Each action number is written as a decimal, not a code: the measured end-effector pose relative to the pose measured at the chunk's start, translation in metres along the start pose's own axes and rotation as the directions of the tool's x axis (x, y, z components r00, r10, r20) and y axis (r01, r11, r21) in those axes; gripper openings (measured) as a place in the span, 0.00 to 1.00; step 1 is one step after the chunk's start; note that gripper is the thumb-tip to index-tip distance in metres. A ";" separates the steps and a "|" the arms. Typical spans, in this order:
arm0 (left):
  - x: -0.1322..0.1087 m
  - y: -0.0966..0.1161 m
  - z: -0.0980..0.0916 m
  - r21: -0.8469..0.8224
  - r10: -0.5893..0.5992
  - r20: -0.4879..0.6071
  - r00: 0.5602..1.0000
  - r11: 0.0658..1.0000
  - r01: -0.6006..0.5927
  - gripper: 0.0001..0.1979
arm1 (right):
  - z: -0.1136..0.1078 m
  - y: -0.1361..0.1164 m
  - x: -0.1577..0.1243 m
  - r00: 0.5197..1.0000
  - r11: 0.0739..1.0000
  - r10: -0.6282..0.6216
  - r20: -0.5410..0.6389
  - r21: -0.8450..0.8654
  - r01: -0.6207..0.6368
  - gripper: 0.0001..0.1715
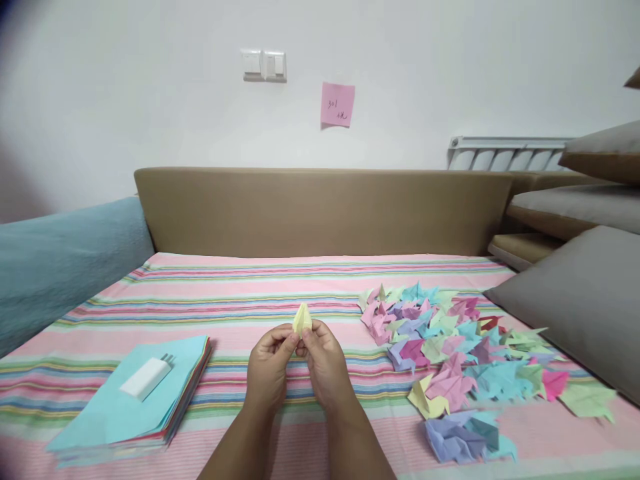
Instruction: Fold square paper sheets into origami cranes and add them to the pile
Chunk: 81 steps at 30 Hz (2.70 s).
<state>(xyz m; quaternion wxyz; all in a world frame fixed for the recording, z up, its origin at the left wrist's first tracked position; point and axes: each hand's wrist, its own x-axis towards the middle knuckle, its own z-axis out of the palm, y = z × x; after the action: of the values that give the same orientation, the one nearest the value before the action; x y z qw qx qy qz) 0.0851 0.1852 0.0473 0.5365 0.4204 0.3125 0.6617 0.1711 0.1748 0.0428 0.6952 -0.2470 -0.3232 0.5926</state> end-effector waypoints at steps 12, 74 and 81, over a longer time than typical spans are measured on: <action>-0.002 0.001 0.001 -0.015 -0.095 -0.015 0.995 0.995 0.095 0.18 | -0.001 0.001 0.000 1.000 0.999 0.013 0.018 -0.034 -0.013 0.10; -0.001 0.008 0.000 -0.066 -0.136 0.051 0.989 0.988 0.139 0.18 | -0.005 0.001 0.000 0.995 0.950 -0.064 -0.083 -0.309 0.035 0.14; 0.004 0.013 -0.005 -0.232 -0.394 0.167 0.904 0.875 0.425 0.14 | 0.001 0.002 -0.003 0.992 0.909 -0.122 -0.039 -0.405 0.096 0.15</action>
<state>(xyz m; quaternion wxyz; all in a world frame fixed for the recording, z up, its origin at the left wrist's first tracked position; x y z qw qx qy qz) 0.0749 0.1866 0.0574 0.7324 0.3067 0.2725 0.5434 0.1691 0.1722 0.0415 0.6715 -0.3851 -0.4292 0.4654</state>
